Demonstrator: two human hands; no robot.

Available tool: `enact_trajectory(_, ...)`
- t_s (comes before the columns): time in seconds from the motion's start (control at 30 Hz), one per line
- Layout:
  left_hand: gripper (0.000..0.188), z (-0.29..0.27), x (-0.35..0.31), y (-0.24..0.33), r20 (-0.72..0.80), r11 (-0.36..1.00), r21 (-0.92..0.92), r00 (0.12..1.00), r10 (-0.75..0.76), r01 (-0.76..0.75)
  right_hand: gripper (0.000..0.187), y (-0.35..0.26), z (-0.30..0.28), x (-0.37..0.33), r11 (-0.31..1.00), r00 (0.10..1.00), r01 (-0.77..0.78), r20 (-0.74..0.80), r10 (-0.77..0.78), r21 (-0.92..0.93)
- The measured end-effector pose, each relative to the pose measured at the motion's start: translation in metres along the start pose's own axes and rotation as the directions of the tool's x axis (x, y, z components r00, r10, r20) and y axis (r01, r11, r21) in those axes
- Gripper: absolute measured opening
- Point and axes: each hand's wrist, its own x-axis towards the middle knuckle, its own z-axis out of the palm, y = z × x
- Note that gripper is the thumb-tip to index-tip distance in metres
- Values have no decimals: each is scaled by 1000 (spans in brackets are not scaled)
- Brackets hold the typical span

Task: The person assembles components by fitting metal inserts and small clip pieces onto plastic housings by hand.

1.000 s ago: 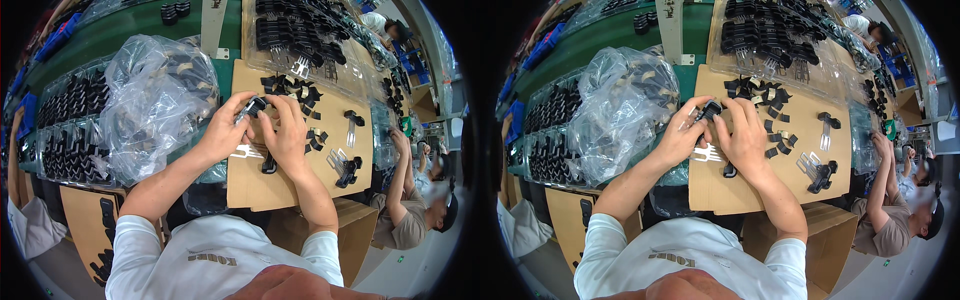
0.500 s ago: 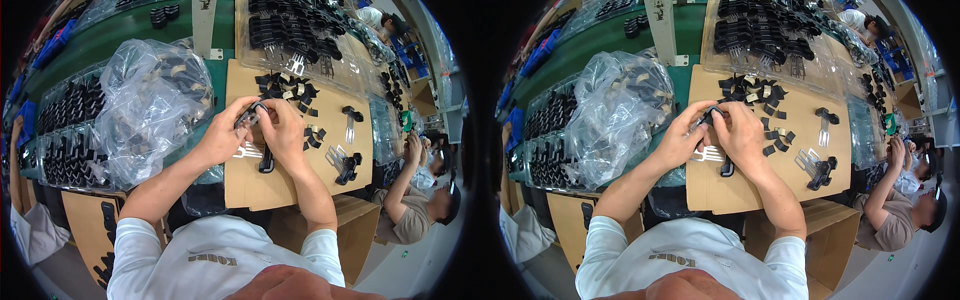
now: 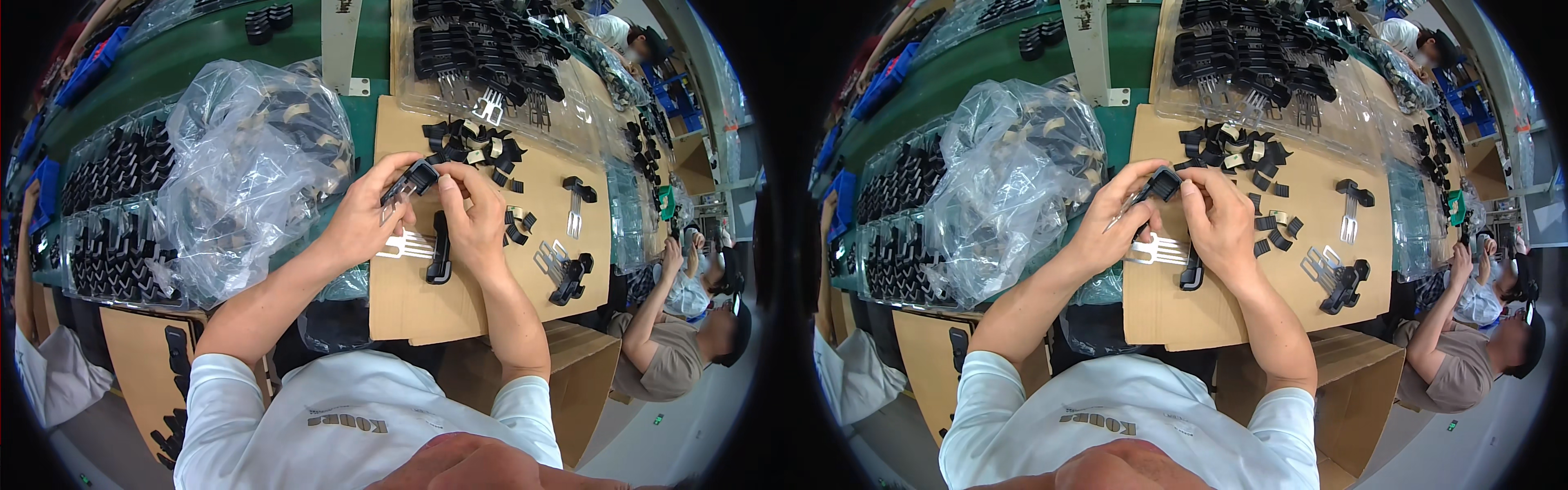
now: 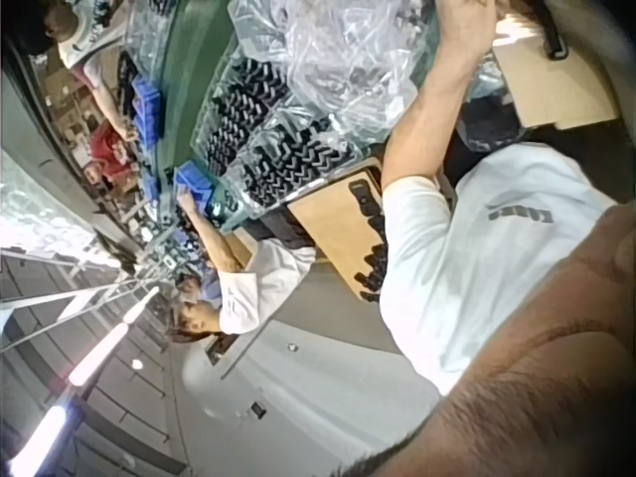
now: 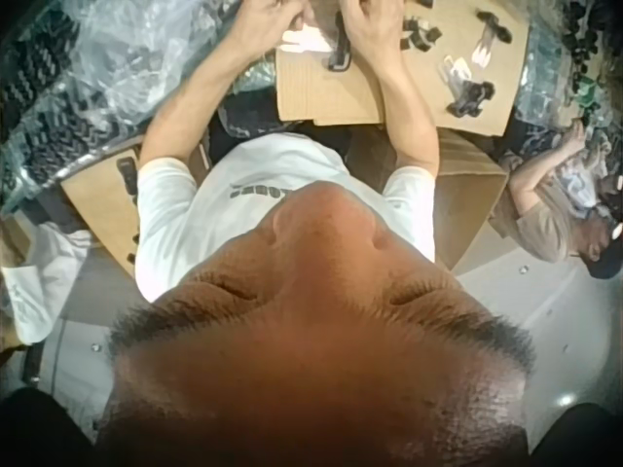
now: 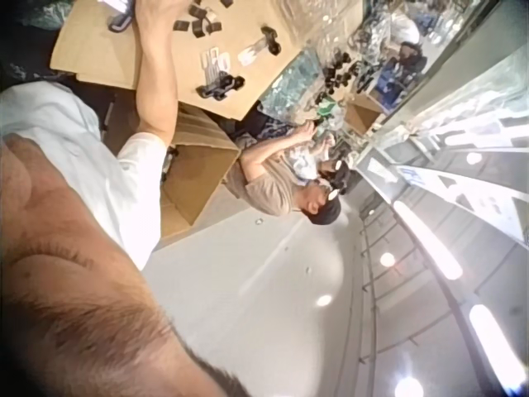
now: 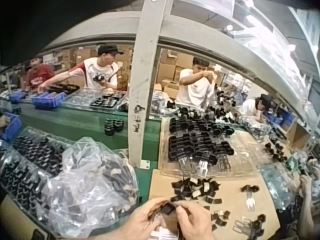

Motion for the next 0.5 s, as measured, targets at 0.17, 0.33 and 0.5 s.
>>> enact_trajectory(0.17, 37, 0, 0, -4, -18, 997, 23, 997, 69, -69, 15, 0, 2, -2, 999, 999, 48, -9, -48, 10)
enact_trajectory(0.33, 35, -1, 0, 2, -30, 999, 42, 999, 25, -23, 16, -3, 2, -3, 997, 998, 67, 8, -67, 23)
enact_trajectory(0.5, 31, -7, 1, 4, 19, 998, 18, 998, 52, -52, 15, -2, 1, -5, 994, 994, 109, 23, -109, -3)
